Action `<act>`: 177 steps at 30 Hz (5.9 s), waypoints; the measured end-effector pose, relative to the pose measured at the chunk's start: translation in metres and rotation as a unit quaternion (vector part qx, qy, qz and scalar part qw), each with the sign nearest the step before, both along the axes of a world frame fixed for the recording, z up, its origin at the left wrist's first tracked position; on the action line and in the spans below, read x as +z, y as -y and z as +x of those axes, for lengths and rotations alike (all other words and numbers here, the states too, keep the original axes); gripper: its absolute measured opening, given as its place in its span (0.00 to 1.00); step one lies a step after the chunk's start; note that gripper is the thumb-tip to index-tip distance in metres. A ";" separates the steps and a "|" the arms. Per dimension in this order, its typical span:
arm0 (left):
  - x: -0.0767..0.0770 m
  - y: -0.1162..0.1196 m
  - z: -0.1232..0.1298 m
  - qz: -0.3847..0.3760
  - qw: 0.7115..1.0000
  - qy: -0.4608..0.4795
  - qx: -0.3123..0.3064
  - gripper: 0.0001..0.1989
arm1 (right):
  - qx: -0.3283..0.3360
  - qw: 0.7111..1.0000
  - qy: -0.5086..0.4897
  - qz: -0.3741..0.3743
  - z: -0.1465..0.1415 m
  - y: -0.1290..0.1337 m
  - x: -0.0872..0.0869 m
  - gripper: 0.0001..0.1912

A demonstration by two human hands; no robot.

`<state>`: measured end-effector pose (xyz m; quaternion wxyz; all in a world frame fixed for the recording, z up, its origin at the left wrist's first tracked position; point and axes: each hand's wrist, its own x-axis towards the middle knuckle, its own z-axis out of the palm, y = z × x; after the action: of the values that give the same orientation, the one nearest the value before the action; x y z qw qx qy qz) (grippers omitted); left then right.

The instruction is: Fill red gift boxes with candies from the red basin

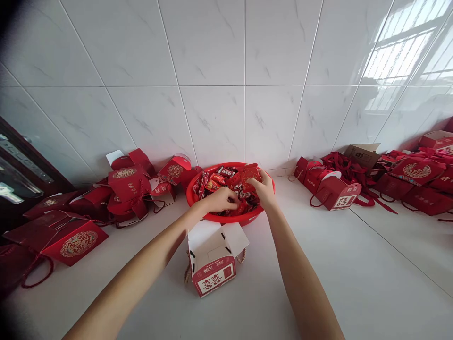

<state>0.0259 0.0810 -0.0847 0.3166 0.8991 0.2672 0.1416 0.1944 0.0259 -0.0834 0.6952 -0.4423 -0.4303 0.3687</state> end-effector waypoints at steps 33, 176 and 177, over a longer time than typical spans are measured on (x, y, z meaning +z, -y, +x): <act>-0.007 -0.018 -0.006 0.140 0.921 0.193 0.309 0.11 | -0.019 0.999 -0.047 0.002 -0.001 -0.002 0.000 0.15; 0.012 -0.036 0.004 0.116 0.923 0.234 0.283 0.13 | -0.067 0.991 -0.105 0.041 0.000 -0.005 -0.002 0.16; 0.013 -0.033 0.004 0.114 0.933 0.225 0.256 0.13 | -0.069 0.991 -0.104 0.043 0.000 -0.005 -0.002 0.16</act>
<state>0.0303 0.1143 -0.0721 0.2172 0.7749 0.3919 0.4459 0.1942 0.0308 -0.0850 0.7784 -0.3996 -0.3396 0.3451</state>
